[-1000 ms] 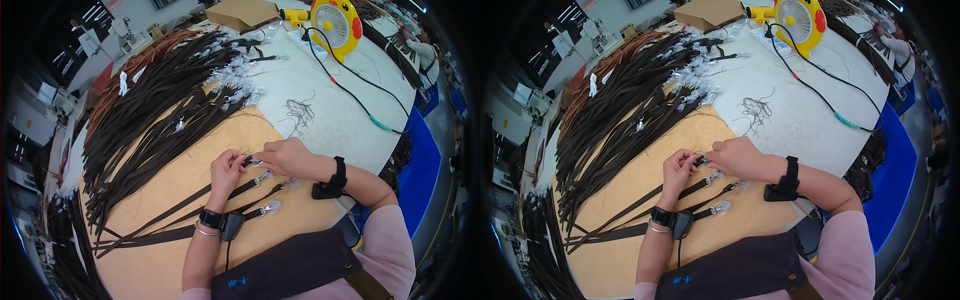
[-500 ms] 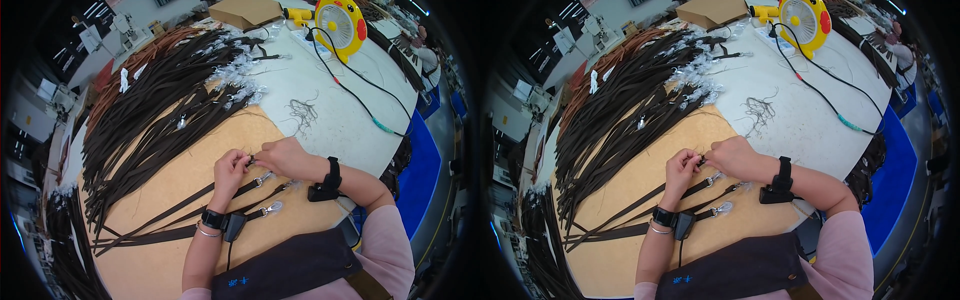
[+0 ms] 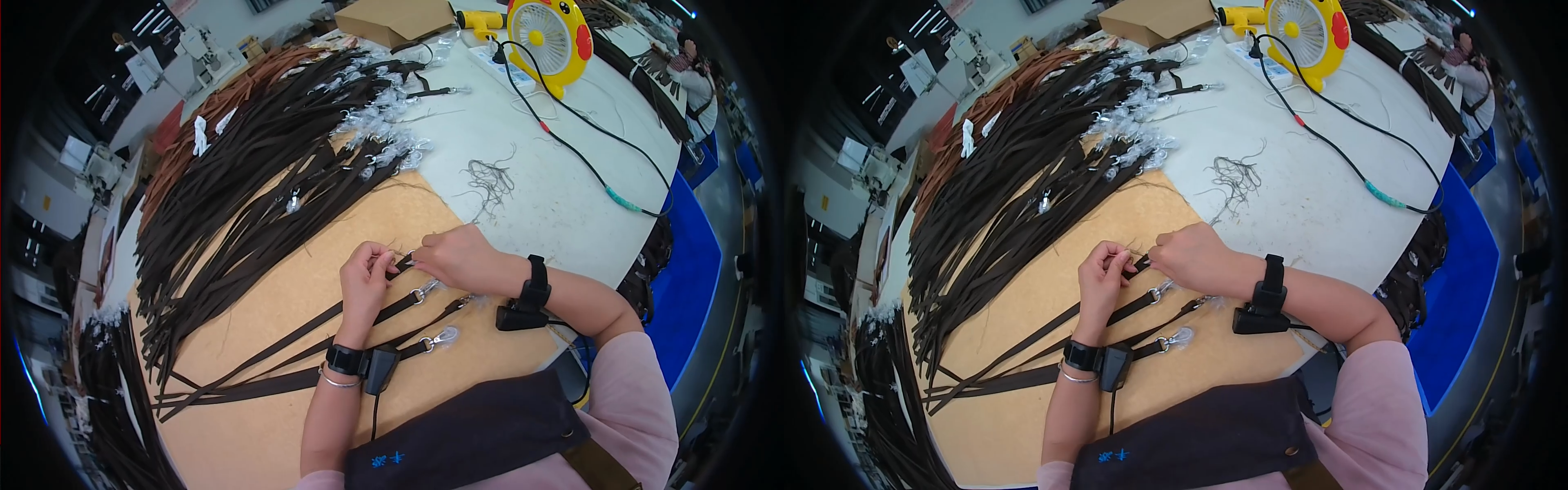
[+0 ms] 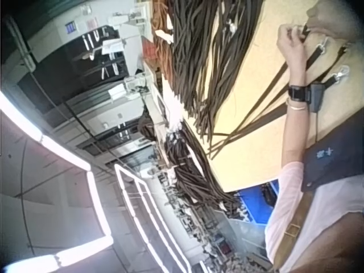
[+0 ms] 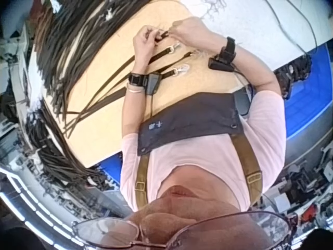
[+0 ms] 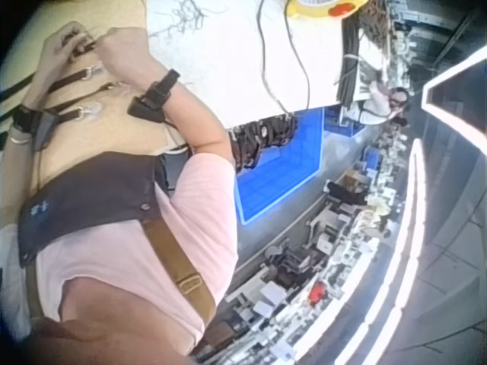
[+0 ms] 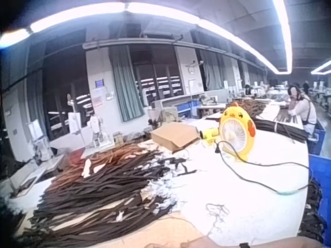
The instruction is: Attaching metal clips to brown leather straps and trimming excess thread.
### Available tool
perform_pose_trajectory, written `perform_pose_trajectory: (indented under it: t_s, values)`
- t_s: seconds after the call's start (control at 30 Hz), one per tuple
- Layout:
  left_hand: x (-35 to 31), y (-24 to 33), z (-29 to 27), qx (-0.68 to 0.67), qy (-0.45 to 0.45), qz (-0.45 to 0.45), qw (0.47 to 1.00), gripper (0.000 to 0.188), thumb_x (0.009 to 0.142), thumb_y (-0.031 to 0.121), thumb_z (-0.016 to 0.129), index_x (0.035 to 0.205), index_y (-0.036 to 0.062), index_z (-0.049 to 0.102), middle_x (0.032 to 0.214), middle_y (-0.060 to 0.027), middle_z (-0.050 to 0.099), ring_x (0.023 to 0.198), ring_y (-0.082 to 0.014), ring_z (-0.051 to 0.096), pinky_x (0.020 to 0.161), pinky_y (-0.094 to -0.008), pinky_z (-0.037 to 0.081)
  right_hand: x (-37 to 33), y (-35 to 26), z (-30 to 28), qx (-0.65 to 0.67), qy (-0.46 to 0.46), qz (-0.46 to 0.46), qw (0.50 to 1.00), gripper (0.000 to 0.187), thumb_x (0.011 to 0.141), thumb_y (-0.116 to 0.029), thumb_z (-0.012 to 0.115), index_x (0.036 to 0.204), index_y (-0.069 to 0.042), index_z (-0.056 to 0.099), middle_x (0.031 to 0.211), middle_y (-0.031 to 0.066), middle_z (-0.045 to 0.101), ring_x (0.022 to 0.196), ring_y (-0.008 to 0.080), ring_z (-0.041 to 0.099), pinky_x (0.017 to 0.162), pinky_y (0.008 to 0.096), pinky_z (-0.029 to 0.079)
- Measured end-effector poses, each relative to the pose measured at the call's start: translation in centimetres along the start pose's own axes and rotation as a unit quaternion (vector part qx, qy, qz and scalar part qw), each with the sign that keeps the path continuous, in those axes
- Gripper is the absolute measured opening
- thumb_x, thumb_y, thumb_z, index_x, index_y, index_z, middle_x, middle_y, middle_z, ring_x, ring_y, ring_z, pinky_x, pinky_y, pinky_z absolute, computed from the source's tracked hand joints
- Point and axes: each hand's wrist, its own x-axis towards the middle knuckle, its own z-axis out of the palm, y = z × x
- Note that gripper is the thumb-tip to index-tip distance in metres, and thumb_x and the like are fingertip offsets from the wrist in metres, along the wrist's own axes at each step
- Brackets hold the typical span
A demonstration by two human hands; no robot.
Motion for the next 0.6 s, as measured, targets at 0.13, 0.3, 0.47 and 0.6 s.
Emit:
perform_pose_trajectory:
  t_s: [0.13,0.3,0.47,0.6]
  values:
    - [-0.13,-0.35,-0.09,-0.007,0.007,0.02,1.0,0.005,0.098,0.006,0.058,0.096,0.001,0.059,0.08,-0.0032,0.065,0.072,-0.0088,0.065,0.056,-0.0201,0.049,-0.02,-0.29,-0.62,0.028,0.038,0.054,0.997,0.017,0.09,-0.029,0.066,0.092,-0.013,0.07,0.075,0.0037,0.061,0.064,0.0242,0.066,0.052,0.0373,0.049]
    - [-0.16,-0.42,-0.09,-0.015,-0.007,0.005,1.0,0.007,0.1,0.008,0.056,0.095,0.0025,0.056,0.082,-0.0022,0.063,0.073,-0.0075,0.063,0.057,-0.0186,0.048,0.2,-0.37,-0.14,0.03,0.026,0.013,0.999,0.017,0.091,-0.03,0.065,0.093,-0.014,0.071,0.075,0.0036,0.061,0.064,0.0251,0.065,0.052,0.0375,0.049]
    - [-0.03,-0.58,0.02,-0.014,0.0,0.015,1.0,0.006,0.098,0.004,0.057,0.093,0.0014,0.056,0.078,-0.0041,0.065,0.07,-0.0095,0.065,0.056,-0.0206,0.048,0.37,-0.49,-0.57,0.024,0.006,0.004,1.0,0.017,0.092,-0.03,0.064,0.091,-0.014,0.07,0.075,0.0036,0.061,0.064,0.0256,0.065,0.053,0.0372,0.049]
    - [0.06,-0.67,0.11,-0.013,0.004,0.01,1.0,0.006,0.098,0.004,0.057,0.093,0.0015,0.056,0.078,-0.0045,0.065,0.07,-0.0097,0.066,0.055,-0.0206,0.048,0.55,-0.25,-0.65,0.024,-0.008,-0.009,1.0,0.015,0.092,-0.028,0.064,0.092,-0.014,0.068,0.076,0.0038,0.062,0.067,0.0254,0.065,0.055,0.0375,0.049]
